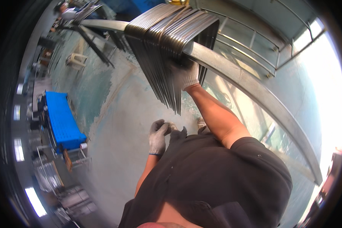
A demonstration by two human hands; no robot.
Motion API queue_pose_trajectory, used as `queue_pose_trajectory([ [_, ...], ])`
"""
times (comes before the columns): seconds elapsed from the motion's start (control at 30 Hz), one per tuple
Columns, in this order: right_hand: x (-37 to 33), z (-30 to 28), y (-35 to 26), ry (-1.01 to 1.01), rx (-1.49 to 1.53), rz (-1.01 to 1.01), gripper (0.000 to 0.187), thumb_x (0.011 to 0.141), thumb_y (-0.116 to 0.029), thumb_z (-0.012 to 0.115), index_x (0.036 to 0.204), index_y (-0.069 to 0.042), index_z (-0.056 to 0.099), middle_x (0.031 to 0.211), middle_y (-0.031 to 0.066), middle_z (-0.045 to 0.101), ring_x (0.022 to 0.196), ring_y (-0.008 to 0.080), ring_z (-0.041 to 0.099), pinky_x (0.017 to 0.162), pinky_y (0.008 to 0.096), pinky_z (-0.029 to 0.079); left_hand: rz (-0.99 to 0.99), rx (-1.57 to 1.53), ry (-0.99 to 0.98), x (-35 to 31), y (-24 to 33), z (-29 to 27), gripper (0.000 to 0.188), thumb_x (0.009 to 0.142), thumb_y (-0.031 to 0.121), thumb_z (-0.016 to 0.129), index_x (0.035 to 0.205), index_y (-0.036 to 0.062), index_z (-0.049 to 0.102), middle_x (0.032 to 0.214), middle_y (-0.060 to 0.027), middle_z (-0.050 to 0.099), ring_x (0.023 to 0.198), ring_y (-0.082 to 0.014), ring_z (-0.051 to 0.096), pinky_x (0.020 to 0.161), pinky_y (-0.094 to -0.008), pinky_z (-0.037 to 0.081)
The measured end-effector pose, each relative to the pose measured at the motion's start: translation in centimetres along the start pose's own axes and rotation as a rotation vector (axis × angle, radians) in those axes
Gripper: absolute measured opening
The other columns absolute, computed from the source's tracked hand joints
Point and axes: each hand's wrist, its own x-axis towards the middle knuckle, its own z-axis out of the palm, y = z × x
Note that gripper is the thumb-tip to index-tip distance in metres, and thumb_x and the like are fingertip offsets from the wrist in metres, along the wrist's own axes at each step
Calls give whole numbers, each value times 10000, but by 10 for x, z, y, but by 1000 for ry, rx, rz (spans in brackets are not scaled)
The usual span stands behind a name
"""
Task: The person repeatedly picks up bundles of black metal frames from a rack and stacks them on the floor. The person handles the frames with gloved hands, moving them from the rack to a growing pile on the ground.
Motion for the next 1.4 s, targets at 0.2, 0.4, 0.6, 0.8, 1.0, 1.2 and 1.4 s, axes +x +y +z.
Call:
queue_pose_trajectory([
  [0.2, -10, -11, -12, 55, -299, -81, 234, 936, -303, 769, 1080, -127, 828, 1048, 108, 817, 956, 297, 785, 867, 405, 617, 341, 214, -239, 119, 45, -14, 369, 993, 92, 761, 1311, -67, 660, 1122, -104, 742, 989, -169, 700, 896, -328, 581],
  [0.4, -25, -31, -15, 41, -1009, -324, 208, 988, -273, 668, 1094, -243, 844, 1010, 93, 799, 937, 312, 774, 827, 442, 612, 547, 175, -514, 167, 166, -8, 289, 1028, -9, 694, 1311, -39, 646, 1160, -89, 739, 1087, -155, 690, 967, -307, 556],
  [0.6, -38, -42, -13, 38, -1196, -262, 304, 1089, -319, 559, 1211, -297, 836, 1071, 86, 808, 968, 302, 770, 865, 451, 602, 618, 117, -613, 179, 200, 12, 304, 1031, -21, 695, 1327, -50, 633, 1181, -96, 732, 1091, -152, 685, 984, -303, 555],
  [0.8, -44, -41, -16, 149, -873, -25, 232, 995, -154, 740, 1202, -152, 845, 1102, 81, 843, 978, 206, 780, 909, 366, 607, 599, 223, -798, 154, 178, 20, 284, 1000, -27, 719, 1283, -17, 689, 1144, -69, 753, 1039, -128, 694, 954, -298, 567],
  [1.0, -70, -64, -51, 385, -69, 257, 246, 933, -102, 888, 1160, -16, 846, 1042, 57, 852, 938, 128, 746, 869, 312, 601, 625, 203, -744, 164, 189, 19, 308, 1010, -70, 699, 1311, -15, 666, 1182, -88, 748, 1085, -134, 687, 984, -297, 564],
  [1.2, -89, -48, -82, 746, -485, 292, 390, 936, -259, 930, 1162, 21, 780, 981, 90, 820, 895, 156, 728, 836, 346, 602, 553, 138, -670, 178, 183, 12, 292, 1021, -57, 695, 1309, -22, 660, 1177, -94, 743, 1080, -143, 689, 962, -300, 578],
  [1.4, -112, 6, -88, 435, -491, 7, 440, 887, -70, 923, 1272, 16, 728, 1084, 106, 775, 1003, 195, 749, 914, 345, 616, 635, 193, -599, 178, 175, 10, 283, 1013, -53, 710, 1290, -22, 664, 1138, -97, 742, 1048, -150, 691, 946, -309, 577],
])
